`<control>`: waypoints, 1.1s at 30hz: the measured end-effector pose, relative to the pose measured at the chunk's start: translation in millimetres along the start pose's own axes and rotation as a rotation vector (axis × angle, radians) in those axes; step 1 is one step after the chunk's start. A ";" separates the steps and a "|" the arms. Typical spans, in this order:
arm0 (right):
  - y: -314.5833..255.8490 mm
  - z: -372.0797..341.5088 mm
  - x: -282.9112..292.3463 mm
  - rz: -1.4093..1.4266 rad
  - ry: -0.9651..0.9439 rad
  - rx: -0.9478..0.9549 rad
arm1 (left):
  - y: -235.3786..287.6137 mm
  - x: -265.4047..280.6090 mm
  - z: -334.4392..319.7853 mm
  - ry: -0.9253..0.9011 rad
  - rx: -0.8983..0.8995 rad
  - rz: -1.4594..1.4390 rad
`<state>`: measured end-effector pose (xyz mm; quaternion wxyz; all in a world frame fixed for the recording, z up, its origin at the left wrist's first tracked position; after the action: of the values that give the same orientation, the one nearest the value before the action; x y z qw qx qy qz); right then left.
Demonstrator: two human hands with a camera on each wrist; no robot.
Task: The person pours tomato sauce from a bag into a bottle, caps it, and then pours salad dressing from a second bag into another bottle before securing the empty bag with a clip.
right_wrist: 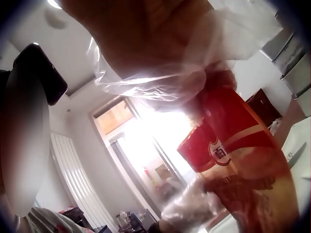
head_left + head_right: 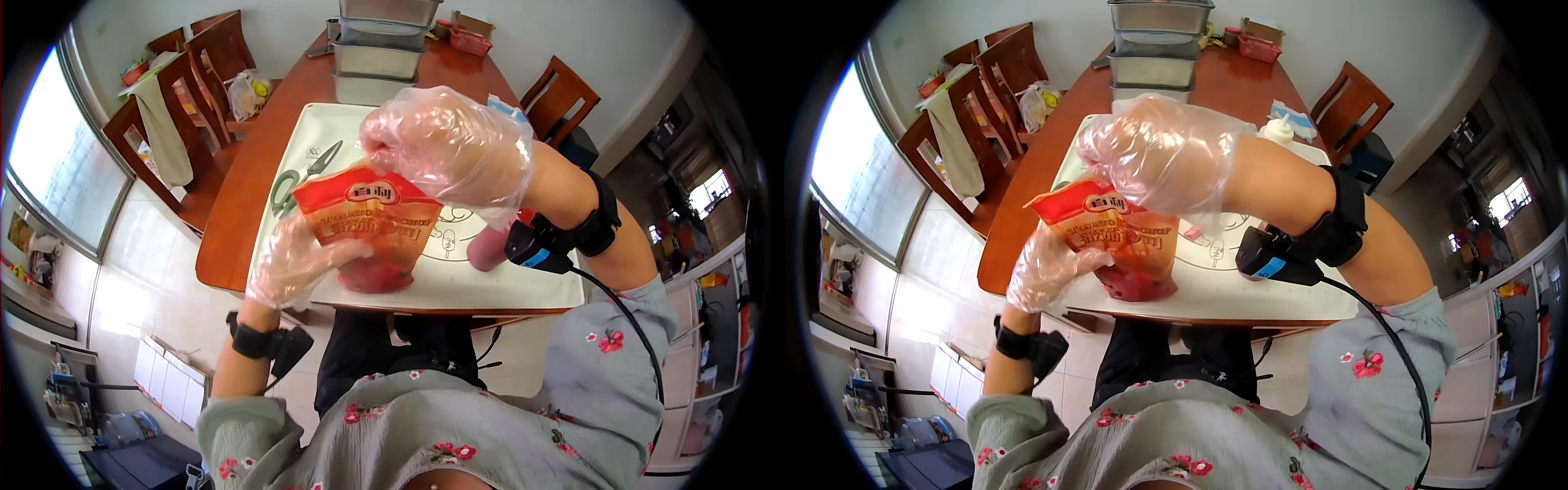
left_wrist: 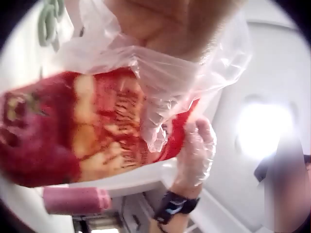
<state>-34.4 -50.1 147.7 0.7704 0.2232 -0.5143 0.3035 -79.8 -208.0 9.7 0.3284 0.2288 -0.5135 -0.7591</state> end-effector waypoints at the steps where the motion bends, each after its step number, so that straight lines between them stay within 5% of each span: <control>1: -3.9 0.5 0.1 -0.003 0.001 0.047 | 6.9 -2.1 9.4 -0.029 0.047 -0.084; 4: -14.9 3.9 2.7 -0.214 -0.033 0.154 | 4.3 -5.4 34.7 -0.022 0.136 -0.191; 8: -1.9 -4.9 -1.5 -0.054 0.062 0.117 | -10.5 -12.9 35.1 -0.038 0.060 -0.096; 16: 15.1 -0.3 -17.1 0.022 -0.034 -0.149 | -34.9 -12.3 -0.8 0.009 0.365 -0.061; 19: 8.2 -0.7 -10.1 0.033 -0.001 -0.162 | -9.1 -7.9 12.2 0.025 0.051 -0.220; 23: -2.5 -10.5 -4.9 -0.138 0.066 -0.067 | -20.9 -6.0 22.6 -0.024 0.246 -0.033; 24: 3.9 -13.2 -7.3 -0.105 0.037 -0.106 | -40.6 -6.8 17.7 -0.012 0.081 -0.160; 25: 9.7 -15.6 -8.3 -0.072 0.008 -0.143 | -35.6 -15.6 12.0 -0.020 0.101 -0.224; 27: 14.5 -18.7 -0.8 -0.013 0.095 -0.066 | -45.9 -3.9 6.1 -0.032 -0.032 0.101; 29: 14.4 -25.0 15.3 -0.021 0.213 -0.084 | -61.3 17.5 -9.9 0.207 0.135 0.061; 31: 7.3 -36.8 53.8 -0.100 0.367 -0.201 | -84.2 58.6 -26.8 0.472 0.114 0.107; 33: 17.2 -65.9 68.3 0.109 0.423 -0.394 | -78.4 81.8 -33.8 0.642 -0.017 -0.293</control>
<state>16.5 21.7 187.2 0.8716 -0.0267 -0.4025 0.2784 -132.9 -269.1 -76.5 0.3626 0.5242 -0.3393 -0.6918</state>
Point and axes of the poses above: each hand's wrist, its own z-axis towards the middle knuckle, its own x-axis out of the back of the hand, y = z × x, the point moved 4 cm from there along z, towards the middle knuckle, and after that the axes turned 9 degrees about -z, right-handed, at the moved point
